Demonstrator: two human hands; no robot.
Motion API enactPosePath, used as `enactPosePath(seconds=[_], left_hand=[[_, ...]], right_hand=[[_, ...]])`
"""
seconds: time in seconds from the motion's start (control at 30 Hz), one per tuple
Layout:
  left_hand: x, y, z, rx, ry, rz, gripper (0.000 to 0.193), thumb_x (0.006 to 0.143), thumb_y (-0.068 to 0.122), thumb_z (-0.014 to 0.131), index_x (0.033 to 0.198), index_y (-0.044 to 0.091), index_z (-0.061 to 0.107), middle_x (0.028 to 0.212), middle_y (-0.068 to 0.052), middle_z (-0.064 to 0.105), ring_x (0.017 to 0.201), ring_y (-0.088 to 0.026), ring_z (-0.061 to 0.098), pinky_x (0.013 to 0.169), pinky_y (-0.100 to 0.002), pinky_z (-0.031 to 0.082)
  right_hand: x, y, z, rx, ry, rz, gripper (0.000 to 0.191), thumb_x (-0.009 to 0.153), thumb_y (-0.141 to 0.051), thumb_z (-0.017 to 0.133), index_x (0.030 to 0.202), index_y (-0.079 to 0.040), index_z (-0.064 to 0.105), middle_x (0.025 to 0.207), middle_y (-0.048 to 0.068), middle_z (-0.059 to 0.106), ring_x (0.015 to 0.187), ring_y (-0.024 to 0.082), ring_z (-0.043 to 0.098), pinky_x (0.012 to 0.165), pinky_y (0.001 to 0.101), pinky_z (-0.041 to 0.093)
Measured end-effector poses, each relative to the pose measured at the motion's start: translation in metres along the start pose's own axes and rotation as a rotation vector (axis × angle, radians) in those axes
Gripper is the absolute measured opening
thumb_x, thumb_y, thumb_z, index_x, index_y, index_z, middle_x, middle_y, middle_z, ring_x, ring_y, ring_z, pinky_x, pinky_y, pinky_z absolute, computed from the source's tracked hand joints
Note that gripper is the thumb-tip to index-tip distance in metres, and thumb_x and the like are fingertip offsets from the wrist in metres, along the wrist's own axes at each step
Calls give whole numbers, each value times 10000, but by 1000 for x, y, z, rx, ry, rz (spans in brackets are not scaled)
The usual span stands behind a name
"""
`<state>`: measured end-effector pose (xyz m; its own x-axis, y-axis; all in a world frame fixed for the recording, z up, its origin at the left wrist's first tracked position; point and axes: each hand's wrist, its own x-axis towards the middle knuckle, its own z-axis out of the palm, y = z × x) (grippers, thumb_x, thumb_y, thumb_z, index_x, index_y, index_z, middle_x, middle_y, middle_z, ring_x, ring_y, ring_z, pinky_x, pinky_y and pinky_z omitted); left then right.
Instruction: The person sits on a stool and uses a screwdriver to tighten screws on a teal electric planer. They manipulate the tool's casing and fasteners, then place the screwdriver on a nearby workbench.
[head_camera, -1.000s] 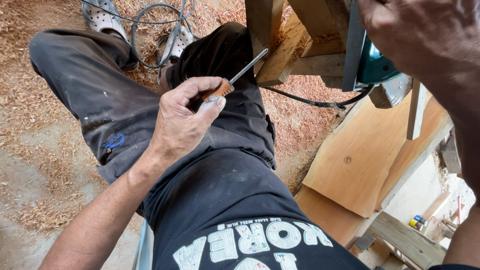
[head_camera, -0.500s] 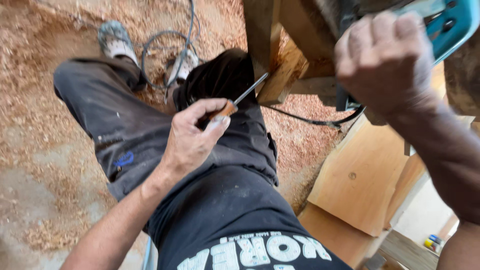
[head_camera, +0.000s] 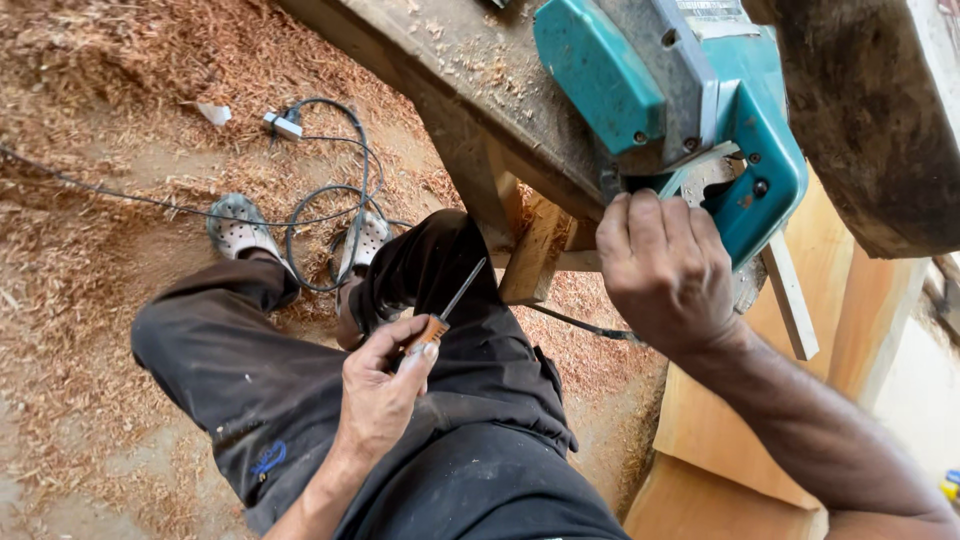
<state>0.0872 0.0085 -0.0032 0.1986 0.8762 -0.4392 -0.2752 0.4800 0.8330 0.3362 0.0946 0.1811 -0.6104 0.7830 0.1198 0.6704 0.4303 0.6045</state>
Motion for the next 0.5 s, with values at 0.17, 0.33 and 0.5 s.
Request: enactPosePath(seconds=[0.17,0.33,0.5], left_hand=[[16,-9,-3,-42,-12,-81,349,923,64,697,1255,-41,681,795,8,676,575,-28,525,493,-189,434],[35,-12,-13,-73,-24,-151,352,924,50,686,1264,-42,674,832,-1,686,587,-32,530,505,-191,442],[56,-10,-24,-125,-51,-152,327,955,37,667,1270,-53,666,840,-16,664,612,-38,532,530,-189,444]], right_hand=[[-2,-9,-2,199,-44,193,280,830,-4,691,1099,76,694,986,190,645,801,305,627,700,419,530],[-2,-22,7,287,-48,378,367,837,104,693,1198,44,694,1085,186,659,882,335,643,774,447,550],[2,-29,11,338,-70,493,359,887,134,751,1223,27,683,1109,172,656,892,324,647,752,422,544]])
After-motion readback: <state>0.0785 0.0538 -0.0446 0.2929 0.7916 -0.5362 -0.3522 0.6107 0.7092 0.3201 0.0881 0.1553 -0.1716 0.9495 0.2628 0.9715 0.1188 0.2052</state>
